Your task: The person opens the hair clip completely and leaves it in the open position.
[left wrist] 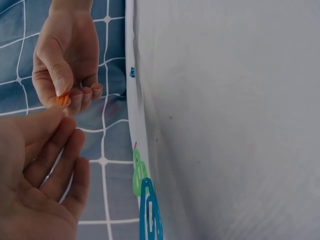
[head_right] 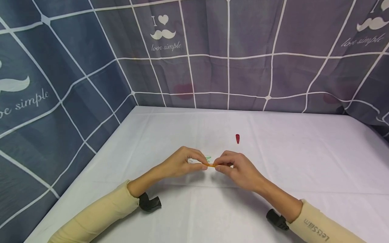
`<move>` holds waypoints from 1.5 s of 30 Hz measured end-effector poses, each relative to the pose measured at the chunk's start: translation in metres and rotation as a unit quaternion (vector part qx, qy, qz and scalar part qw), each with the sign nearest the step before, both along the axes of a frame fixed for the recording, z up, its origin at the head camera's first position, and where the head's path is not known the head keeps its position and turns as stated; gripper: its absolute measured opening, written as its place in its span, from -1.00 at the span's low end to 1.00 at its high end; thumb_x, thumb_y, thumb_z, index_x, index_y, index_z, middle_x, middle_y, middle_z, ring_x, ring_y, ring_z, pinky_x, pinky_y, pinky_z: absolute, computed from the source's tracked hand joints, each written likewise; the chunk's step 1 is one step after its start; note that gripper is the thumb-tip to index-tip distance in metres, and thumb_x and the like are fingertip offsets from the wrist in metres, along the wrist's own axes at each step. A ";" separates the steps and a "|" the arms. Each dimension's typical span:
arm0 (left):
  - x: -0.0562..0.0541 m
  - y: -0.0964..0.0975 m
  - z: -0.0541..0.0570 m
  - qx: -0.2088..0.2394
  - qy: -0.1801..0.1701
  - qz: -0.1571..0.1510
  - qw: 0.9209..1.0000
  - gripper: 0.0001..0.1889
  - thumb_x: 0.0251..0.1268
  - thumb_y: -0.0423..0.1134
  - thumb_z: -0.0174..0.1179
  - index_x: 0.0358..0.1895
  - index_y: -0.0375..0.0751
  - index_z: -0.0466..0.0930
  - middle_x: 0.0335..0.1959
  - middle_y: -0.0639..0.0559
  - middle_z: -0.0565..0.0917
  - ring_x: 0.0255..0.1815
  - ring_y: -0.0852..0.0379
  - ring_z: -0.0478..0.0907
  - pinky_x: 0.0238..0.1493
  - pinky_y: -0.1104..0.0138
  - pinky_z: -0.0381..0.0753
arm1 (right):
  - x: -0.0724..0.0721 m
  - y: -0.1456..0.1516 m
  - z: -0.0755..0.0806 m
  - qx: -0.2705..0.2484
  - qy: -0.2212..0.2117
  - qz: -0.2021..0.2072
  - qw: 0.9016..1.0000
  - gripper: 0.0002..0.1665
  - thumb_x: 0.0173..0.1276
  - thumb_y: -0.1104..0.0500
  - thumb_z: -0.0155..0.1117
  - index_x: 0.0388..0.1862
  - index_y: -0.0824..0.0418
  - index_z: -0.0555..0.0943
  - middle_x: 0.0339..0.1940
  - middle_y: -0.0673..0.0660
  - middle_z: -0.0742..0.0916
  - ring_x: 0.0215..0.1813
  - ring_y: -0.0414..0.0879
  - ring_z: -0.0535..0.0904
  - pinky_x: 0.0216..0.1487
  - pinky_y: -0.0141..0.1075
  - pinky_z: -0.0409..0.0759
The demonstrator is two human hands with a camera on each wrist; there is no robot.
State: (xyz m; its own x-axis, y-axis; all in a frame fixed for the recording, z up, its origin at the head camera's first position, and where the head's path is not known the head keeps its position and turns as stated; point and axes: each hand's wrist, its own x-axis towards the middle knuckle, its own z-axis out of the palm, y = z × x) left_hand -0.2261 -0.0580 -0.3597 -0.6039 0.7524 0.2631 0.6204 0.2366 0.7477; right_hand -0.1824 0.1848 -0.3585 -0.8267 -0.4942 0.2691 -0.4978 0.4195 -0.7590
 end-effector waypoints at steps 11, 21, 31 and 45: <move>0.002 0.001 0.000 0.016 0.014 -0.019 1.000 -0.88 0.27 -0.34 0.35 -0.20 -0.29 0.79 -0.28 0.12 0.75 -0.18 0.34 0.61 -0.06 0.19 0.60 | -0.001 0.003 0.002 -0.010 -0.002 0.021 1.000 -0.83 0.34 0.28 0.33 -0.20 0.07 0.80 -0.37 -0.11 0.62 -0.29 -0.14 0.49 -0.29 -0.26 0.46; 0.002 -0.001 0.000 0.011 -0.005 -0.024 1.000 -0.90 0.27 -0.35 0.35 -0.22 -0.28 0.79 -0.28 0.15 0.74 -0.18 0.34 0.60 -0.04 0.29 0.59 | -0.001 0.003 0.001 -0.017 -0.012 0.035 0.999 -0.83 0.34 0.29 0.33 -0.23 0.06 0.80 -0.38 -0.07 0.61 -0.30 -0.13 0.49 -0.28 -0.27 0.46; 0.005 -0.002 0.002 -0.047 0.023 0.026 0.998 -0.82 0.21 -0.25 0.41 -0.13 -0.13 0.77 -0.18 0.23 0.70 -0.05 0.32 0.56 0.07 0.22 0.54 | 0.000 -0.001 -0.003 -0.012 -0.032 -0.010 0.999 -0.87 0.35 0.23 0.35 -0.22 0.04 0.79 -0.36 -0.05 0.63 -0.31 -0.10 0.51 -0.28 -0.28 0.49; 0.006 -0.004 0.001 -0.080 0.016 0.053 0.995 -0.84 0.23 -0.25 0.39 -0.13 -0.11 0.76 -0.16 0.18 0.70 -0.02 0.31 0.55 0.04 0.26 0.55 | -0.001 -0.004 -0.007 0.011 -0.027 -0.033 0.999 -0.88 0.31 0.26 0.38 -0.19 0.11 0.77 -0.39 -0.09 0.64 -0.33 -0.13 0.54 -0.28 -0.30 0.51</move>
